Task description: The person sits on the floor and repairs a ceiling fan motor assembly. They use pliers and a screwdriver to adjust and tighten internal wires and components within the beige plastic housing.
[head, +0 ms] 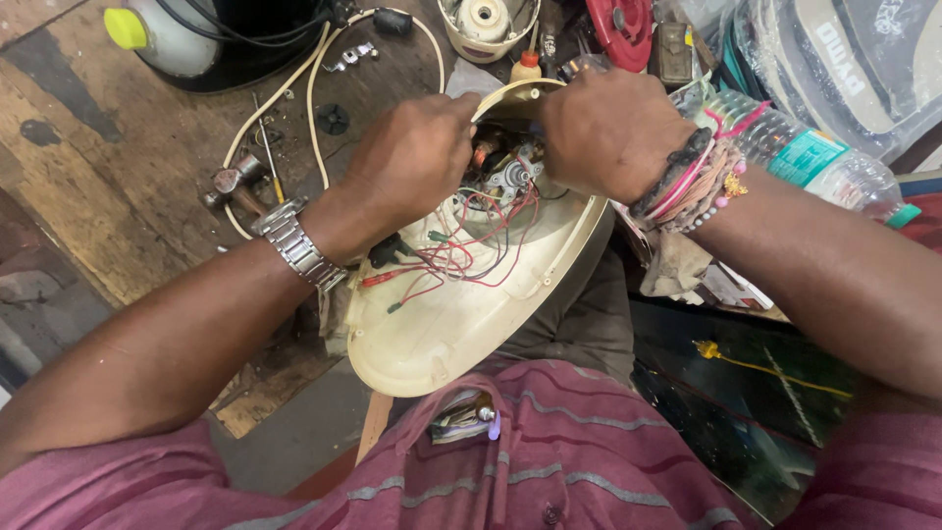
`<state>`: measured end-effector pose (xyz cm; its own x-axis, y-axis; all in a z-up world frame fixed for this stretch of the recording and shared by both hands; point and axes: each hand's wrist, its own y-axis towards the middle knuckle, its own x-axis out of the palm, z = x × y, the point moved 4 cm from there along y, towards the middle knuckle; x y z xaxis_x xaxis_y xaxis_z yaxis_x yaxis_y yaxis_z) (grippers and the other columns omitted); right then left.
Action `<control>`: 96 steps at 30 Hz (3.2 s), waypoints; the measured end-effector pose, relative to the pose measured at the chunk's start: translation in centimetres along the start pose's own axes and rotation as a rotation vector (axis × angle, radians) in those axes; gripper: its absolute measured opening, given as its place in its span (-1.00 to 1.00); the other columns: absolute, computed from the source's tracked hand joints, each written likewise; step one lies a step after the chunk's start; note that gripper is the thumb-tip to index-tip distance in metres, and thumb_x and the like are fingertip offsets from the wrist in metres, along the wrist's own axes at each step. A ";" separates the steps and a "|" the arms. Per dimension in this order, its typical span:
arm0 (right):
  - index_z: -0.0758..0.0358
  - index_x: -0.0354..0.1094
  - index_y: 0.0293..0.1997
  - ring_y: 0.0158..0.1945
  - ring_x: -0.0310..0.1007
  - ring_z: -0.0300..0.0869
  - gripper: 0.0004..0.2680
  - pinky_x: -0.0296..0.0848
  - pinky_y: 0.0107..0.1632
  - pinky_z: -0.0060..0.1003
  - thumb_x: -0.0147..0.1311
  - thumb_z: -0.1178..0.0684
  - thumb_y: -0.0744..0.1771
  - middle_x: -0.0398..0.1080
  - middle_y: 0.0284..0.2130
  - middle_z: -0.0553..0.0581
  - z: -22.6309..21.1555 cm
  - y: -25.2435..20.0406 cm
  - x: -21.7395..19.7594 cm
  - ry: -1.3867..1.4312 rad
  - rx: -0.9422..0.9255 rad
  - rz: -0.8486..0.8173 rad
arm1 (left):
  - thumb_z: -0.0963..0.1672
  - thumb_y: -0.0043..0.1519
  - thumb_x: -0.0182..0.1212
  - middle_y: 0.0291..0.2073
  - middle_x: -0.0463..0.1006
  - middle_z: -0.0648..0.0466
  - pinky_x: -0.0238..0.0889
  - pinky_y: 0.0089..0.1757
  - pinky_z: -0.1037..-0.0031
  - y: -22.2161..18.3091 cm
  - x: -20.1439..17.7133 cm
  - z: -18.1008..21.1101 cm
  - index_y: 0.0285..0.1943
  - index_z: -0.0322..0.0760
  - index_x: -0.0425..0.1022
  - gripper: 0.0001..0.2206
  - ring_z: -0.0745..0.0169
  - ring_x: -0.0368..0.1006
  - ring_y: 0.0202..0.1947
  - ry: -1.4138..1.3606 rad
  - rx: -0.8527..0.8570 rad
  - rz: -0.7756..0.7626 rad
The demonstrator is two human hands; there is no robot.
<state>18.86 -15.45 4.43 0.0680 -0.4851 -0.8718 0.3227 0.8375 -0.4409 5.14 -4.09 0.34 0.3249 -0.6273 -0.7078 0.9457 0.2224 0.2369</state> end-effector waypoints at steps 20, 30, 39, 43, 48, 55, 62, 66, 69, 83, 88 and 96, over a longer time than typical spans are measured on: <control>0.29 0.47 -0.20 -0.35 0.50 0.20 -0.80 0.44 -0.31 0.06 0.13 -0.06 0.34 0.47 -0.38 0.30 5.3 -11.4 -1.6 0.067 0.060 0.293 | -0.21 0.32 0.18 -0.33 0.59 -0.24 0.38 -0.27 0.14 1.4 -2.2 -4.7 0.04 -0.39 0.57 -0.83 -0.17 0.56 -0.34 0.018 -0.068 0.006; 0.35 0.43 -0.03 -0.22 0.40 0.19 -0.81 0.36 -0.15 0.02 0.19 0.04 0.37 0.36 -0.26 0.32 7.8 -15.1 5.3 0.588 0.243 0.316 | -0.21 0.36 0.22 -0.33 0.55 -0.21 0.33 -0.27 0.13 0.7 -1.6 -8.3 -0.14 -0.43 0.55 -0.90 -0.18 0.51 -0.32 0.158 0.056 0.109; 0.13 0.55 -0.03 0.00 0.38 -0.02 -0.78 0.27 0.02 -0.06 0.15 0.12 0.25 0.44 -0.01 0.06 0.2 -15.1 -3.2 -0.212 -0.024 0.471 | -0.18 0.42 0.27 -0.38 0.56 -0.18 0.34 -0.31 0.16 -0.2 -0.1 -7.0 -0.09 -0.40 0.55 -0.89 -0.14 0.53 -0.39 0.099 0.091 0.088; 0.02 0.53 -0.09 0.01 0.41 -0.14 -0.86 0.26 0.04 -0.12 0.05 0.05 0.33 0.43 -0.06 0.00 -2.6 -13.3 -5.5 -0.436 -0.122 0.519 | -0.26 0.36 0.17 -0.23 0.58 -0.23 0.37 -0.20 0.14 -0.3 -0.4 -5.0 0.06 -0.44 0.52 -0.86 -0.20 0.55 -0.22 0.044 0.221 0.094; 0.04 0.47 -0.26 -0.20 0.50 -0.15 -0.91 0.38 -0.22 -0.21 0.03 0.01 0.31 0.46 -0.22 0.06 -2.6 -13.4 -5.1 -0.452 -0.127 0.195 | -0.21 0.43 0.18 -0.22 0.57 -0.27 0.35 -0.20 0.06 -0.4 -0.3 -4.5 0.13 -0.41 0.51 -0.84 -0.27 0.54 -0.20 0.000 0.113 0.063; 0.17 0.46 -0.26 -0.27 0.51 -0.11 -0.86 0.50 -0.26 -0.19 0.03 0.04 0.22 0.51 -0.25 0.07 -1.3 -14.7 -6.3 -0.214 -0.121 0.264 | -0.21 0.38 0.12 -0.23 0.57 -0.28 0.35 -0.20 0.06 0.1 -0.3 -4.2 0.10 -0.42 0.51 -0.82 -0.31 0.53 -0.21 -0.010 0.123 0.093; 0.13 0.44 -0.23 -0.39 0.55 -0.07 -0.90 0.49 -0.41 -0.17 0.07 0.00 0.31 0.48 -0.48 0.06 -3.2 -10.2 -4.1 -0.044 -0.225 -0.173 | -0.20 0.39 0.18 -0.32 0.57 -0.25 0.34 -0.27 0.07 0.1 0.3 -4.6 -0.02 -0.44 0.50 -0.89 -0.28 0.53 -0.31 -0.010 0.048 0.080; 0.22 0.51 -0.48 -0.47 0.56 0.07 -0.92 0.48 -0.50 -0.05 0.13 0.12 0.23 0.49 -0.57 0.23 -5.7 -6.4 -2.4 0.036 -0.333 0.040 | -0.26 0.33 0.20 -0.30 0.53 -0.27 0.32 -0.25 0.07 -0.5 0.4 -4.6 0.02 -0.47 0.49 -0.87 -0.32 0.49 -0.28 0.030 0.146 0.133; 0.25 0.55 -0.41 -0.48 0.58 0.02 -0.93 0.51 -0.53 -0.10 0.15 0.13 0.23 0.50 -0.54 0.20 -7.4 -4.5 -1.7 0.098 -0.171 0.011 | -0.27 0.30 0.21 -0.27 0.51 -0.28 0.28 -0.20 0.04 -0.6 0.2 -4.3 -0.12 -0.50 0.46 -0.93 -0.34 0.45 -0.23 0.103 0.217 0.189; 0.16 0.59 -0.37 -0.34 0.60 0.07 -0.92 0.51 -0.46 0.02 0.23 0.08 0.20 0.56 -0.41 0.17 -10.2 -0.6 0.5 -0.023 -0.259 -0.101 | -0.28 0.29 0.22 -0.23 0.55 -0.27 0.30 -0.18 0.07 -0.9 0.2 -5.2 -0.10 -0.51 0.50 -0.93 -0.31 0.48 -0.21 0.063 0.156 0.187; 0.23 0.54 -0.43 -0.40 0.58 0.12 -0.88 0.53 -0.39 0.01 0.08 0.09 0.26 0.52 -0.49 0.25 -7.4 -2.6 -0.7 0.142 -0.304 0.024 | -0.25 0.30 0.24 -0.24 0.56 -0.27 0.32 -0.19 0.07 -0.8 0.3 -5.9 -0.09 -0.50 0.52 -0.91 -0.31 0.49 -0.22 0.110 0.147 0.195; 0.38 0.47 -0.25 -0.26 0.56 0.20 -0.81 0.50 -0.13 0.07 0.11 0.03 0.24 0.51 -0.43 0.40 0.8 -5.4 -2.9 0.207 -0.193 -0.132 | -0.20 0.35 0.30 -0.26 0.59 -0.24 0.35 -0.21 0.11 0.4 -0.4 -8.1 -0.01 -0.42 0.58 -0.88 -0.25 0.53 -0.24 0.103 0.082 0.139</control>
<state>17.64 -18.81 9.50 -0.1625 -0.5483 -0.8203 0.1291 0.8124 -0.5686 5.30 2.26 -4.70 0.4539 -0.5143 -0.7277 0.8906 0.2374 0.3879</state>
